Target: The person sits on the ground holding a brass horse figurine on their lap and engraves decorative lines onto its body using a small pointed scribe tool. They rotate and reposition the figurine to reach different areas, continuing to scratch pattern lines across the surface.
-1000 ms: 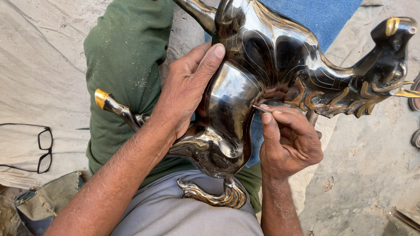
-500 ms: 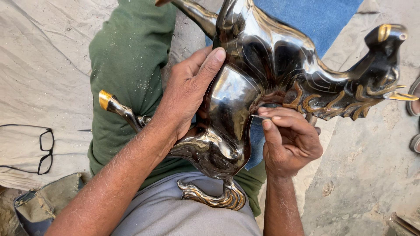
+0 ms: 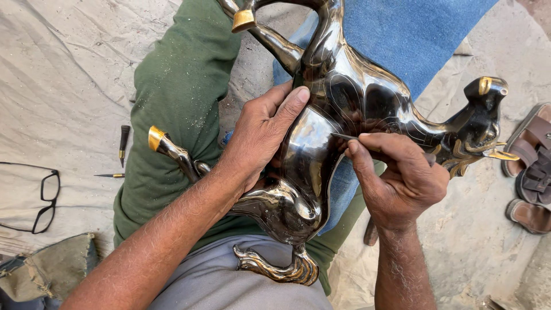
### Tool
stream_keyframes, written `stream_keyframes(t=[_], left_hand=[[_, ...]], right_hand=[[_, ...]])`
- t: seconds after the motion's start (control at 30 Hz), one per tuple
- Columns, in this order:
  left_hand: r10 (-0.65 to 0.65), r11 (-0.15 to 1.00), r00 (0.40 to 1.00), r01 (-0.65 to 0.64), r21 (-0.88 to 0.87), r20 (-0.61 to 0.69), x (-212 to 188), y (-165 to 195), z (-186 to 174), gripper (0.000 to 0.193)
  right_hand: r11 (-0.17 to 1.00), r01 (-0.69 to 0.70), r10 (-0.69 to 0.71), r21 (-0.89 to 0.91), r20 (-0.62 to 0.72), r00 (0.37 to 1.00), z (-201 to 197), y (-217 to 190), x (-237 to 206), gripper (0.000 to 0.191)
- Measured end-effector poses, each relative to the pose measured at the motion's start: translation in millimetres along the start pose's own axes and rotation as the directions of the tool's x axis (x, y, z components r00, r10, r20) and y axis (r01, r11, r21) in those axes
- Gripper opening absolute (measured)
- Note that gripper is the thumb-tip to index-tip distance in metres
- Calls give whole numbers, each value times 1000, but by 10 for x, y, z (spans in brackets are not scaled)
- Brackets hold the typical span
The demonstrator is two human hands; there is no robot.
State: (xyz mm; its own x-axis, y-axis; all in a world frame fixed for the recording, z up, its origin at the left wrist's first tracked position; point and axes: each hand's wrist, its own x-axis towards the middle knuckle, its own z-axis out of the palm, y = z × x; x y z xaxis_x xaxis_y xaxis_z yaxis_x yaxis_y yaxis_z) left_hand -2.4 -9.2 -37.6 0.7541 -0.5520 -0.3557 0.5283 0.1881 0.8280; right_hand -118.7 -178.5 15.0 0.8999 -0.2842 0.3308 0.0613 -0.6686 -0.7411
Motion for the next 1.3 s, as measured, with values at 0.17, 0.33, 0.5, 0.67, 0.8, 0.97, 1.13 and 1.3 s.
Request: stream_keyframes(t=[0.17, 0.33, 0.5, 0.67, 0.8, 0.97, 1.13, 1.3], left_hand=[[25, 997, 999, -24, 68, -20, 6, 0, 5, 51], [34, 993, 999, -30, 115, -29, 0, 2, 9, 51], [56, 994, 998, -55, 92, -18, 11, -11, 13, 51], [59, 992, 998, -57, 112, -13, -12, -14, 2, 51], [57, 993, 998, -55, 106, -19, -4, -14, 8, 52], [71, 989, 997, -69, 131, -11, -3, -20, -1, 53], [66, 990, 998, -65, 128, -7, 4, -34, 3, 53], [88, 987, 996, -86, 137, -7, 1, -37, 12, 52]], right_hand=[[999, 44, -43, -27, 3, 999, 15, 26, 12, 14], [999, 5, -6, -43, -7, 1000, 39, 3, -11, 13], [998, 11, -11, -55, -5, 1000, 36, -9, 16, 14], [998, -3, 3, -57, 7, 1000, 40, -6, 10, 15], [999, 10, -8, -37, 40, 999, 11, -13, 35, 14], [998, 17, -23, 61, 102, 994, -47, -30, 97, 16], [992, 25, -40, 127, 122, 992, -81, 5, 119, 17], [984, 50, -79, 171, 166, 983, -132, 81, 97, 19]])
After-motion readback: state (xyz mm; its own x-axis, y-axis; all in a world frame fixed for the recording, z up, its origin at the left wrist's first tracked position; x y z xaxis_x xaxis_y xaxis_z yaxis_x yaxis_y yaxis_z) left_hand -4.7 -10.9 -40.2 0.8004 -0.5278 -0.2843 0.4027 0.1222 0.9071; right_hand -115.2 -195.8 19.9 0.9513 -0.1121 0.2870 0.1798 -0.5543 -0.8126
